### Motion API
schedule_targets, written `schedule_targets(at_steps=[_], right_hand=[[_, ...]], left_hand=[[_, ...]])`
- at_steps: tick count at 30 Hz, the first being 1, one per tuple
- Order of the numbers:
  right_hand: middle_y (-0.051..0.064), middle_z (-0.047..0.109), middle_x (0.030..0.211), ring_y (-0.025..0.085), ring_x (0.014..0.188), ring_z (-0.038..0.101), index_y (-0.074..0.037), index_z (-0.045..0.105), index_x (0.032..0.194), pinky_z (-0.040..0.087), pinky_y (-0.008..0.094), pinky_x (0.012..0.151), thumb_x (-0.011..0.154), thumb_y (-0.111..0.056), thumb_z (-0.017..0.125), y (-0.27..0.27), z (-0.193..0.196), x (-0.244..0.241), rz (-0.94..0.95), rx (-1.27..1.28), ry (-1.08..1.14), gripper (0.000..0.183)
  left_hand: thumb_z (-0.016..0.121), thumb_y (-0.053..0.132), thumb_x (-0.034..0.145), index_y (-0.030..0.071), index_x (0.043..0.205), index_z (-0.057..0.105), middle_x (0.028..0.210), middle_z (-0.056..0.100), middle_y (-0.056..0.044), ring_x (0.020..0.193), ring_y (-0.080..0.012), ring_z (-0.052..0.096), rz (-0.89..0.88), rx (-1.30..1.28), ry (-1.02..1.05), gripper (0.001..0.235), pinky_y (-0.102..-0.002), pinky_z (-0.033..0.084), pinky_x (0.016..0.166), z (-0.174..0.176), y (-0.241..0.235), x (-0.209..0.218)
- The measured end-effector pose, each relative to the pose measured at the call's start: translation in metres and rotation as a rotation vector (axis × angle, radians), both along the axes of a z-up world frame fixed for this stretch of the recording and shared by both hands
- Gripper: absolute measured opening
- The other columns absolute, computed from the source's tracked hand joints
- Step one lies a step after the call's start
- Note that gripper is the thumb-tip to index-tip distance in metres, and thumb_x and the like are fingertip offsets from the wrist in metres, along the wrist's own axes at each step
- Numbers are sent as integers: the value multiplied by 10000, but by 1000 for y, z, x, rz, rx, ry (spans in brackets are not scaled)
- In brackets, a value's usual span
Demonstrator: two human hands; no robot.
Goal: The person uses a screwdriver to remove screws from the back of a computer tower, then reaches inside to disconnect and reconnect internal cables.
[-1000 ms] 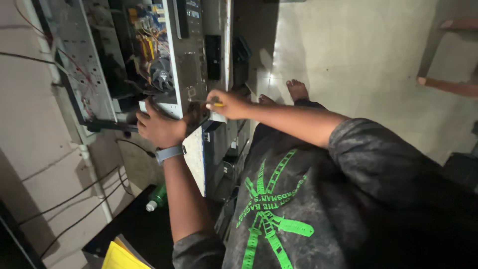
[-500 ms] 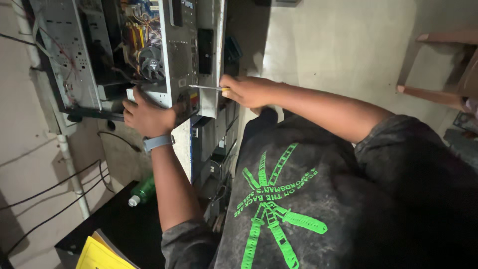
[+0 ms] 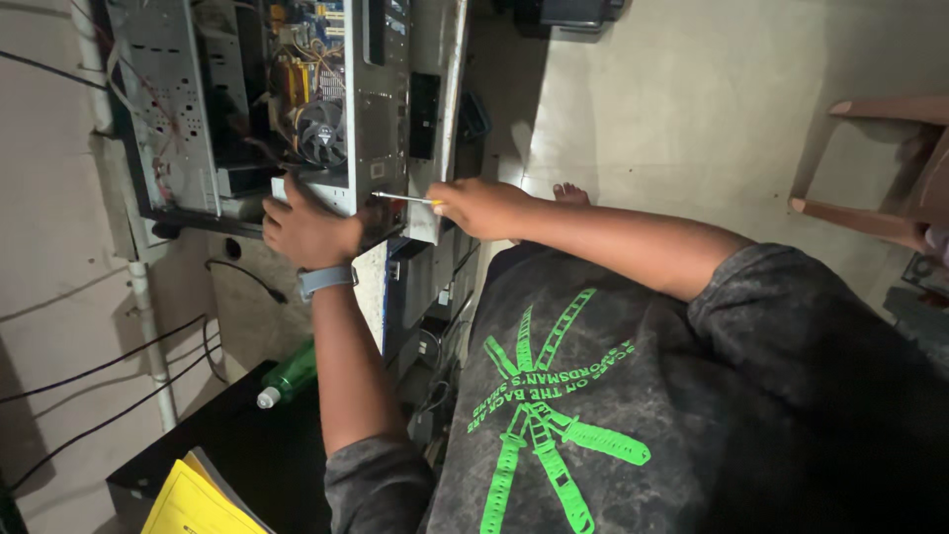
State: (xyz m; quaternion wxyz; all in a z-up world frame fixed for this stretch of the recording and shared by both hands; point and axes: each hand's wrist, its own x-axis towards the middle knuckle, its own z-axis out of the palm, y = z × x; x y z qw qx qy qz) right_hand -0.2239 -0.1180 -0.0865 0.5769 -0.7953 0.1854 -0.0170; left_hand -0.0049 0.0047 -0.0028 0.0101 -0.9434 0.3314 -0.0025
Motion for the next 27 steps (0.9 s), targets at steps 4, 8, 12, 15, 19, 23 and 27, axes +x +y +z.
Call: schedule_targets(at_steps=[4,8,12,15,19,23,27], right_hand=[[165,694,1085,397,937,698,-207,555,1278,552,511,765,1061,-352,479,-2,5,3,26,7,85,272],[161,707,1083,397,957,699,-191,567,1240,545,515,765,1050,-336,480,0,7,7,18,19,37,254],[174,705,1071,409,970,688,-184,559,1246,531,527,771,1055,-348,494,3,5,10,8,-26,11,260],[176,697,1073,408,956,690,-183,550,1254,532,526,765,1054,-345,489,4,3,10,15,-7,36,265],[168,704,1062,402,961,694,-186,556,1247,528,528,769,1054,-338,484,3,4,11,22,-1,39,256],[176,691,1084,412,967,685,-176,549,1251,529,530,764,1054,-335,488,3,5,10,18,-7,33,260],[172,701,1088,413,979,684,-183,557,1251,529,534,781,1056,-342,489,3,5,11,-10,-9,12,261]], left_hand=[[937,617,423,135,1470,473,1415,446,-339,1265,-553,418,6,13,-7,1243,-612,323,1077,0,-2,0],[939,609,438,139,1477,468,1424,445,-338,1269,-553,419,-2,18,-26,1234,-615,312,1084,-1,-1,1],[940,592,421,153,1479,462,1420,450,-325,1272,-552,417,32,31,11,1241,-608,302,1099,-2,-1,2],[942,611,443,156,1484,458,1436,435,-343,1280,-556,415,20,33,-5,1235,-613,295,1108,-5,0,3],[943,612,445,149,1498,439,1439,419,-360,1287,-570,398,16,37,5,1256,-624,282,1103,-8,2,6],[930,601,474,173,1509,445,1450,423,-349,1296,-566,404,19,40,2,1221,-625,290,1116,-8,2,5],[937,598,456,161,1494,445,1438,426,-339,1289,-566,399,32,32,15,1229,-631,291,1096,-4,0,2]])
